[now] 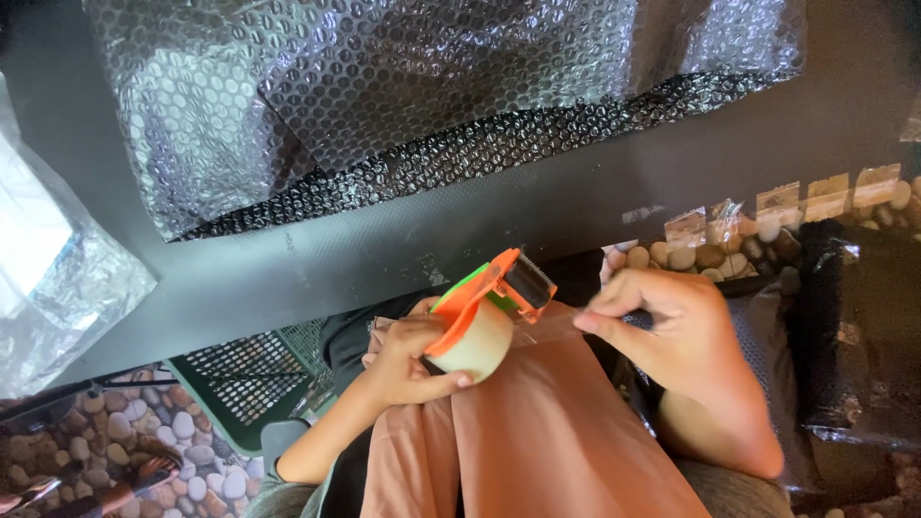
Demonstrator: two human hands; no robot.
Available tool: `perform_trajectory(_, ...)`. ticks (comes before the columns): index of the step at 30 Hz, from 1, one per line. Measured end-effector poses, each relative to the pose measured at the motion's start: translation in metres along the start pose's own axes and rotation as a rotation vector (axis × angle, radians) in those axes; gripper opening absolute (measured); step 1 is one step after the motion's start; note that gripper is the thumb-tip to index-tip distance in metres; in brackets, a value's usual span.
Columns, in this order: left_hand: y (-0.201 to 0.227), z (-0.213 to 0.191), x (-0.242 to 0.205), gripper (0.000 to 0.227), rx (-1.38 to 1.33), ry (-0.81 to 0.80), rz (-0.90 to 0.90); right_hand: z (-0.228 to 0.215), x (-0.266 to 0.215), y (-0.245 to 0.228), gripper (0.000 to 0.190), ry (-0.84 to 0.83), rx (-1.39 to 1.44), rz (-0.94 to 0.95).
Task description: The person wraps an object in black bubble wrap, applies tape to the edges using a tape dispenser, and folds the excess wrap to secure the package.
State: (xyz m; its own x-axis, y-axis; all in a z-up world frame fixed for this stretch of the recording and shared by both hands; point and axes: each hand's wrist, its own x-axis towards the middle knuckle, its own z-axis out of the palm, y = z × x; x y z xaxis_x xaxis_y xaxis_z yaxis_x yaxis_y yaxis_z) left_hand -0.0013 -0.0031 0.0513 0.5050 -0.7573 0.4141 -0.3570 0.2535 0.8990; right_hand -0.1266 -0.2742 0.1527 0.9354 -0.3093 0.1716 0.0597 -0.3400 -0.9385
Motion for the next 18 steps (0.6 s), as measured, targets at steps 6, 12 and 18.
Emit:
perform_trajectory(6,0.005,0.000,0.007,0.041,-0.030,-0.043,-0.012,-0.019,-0.003,0.009,0.016,-0.033,0.188,0.044)
perform_trajectory(12,0.016,-0.001,0.005,0.042,0.044,-0.110,-0.105,-0.023,-0.007,0.032,0.021,0.062,0.162,0.216)
perform_trajectory(18,0.012,-0.006,0.005,0.030,-0.063,-0.086,-0.034,-0.003,0.007,0.111,0.027,0.046,0.468,0.296)
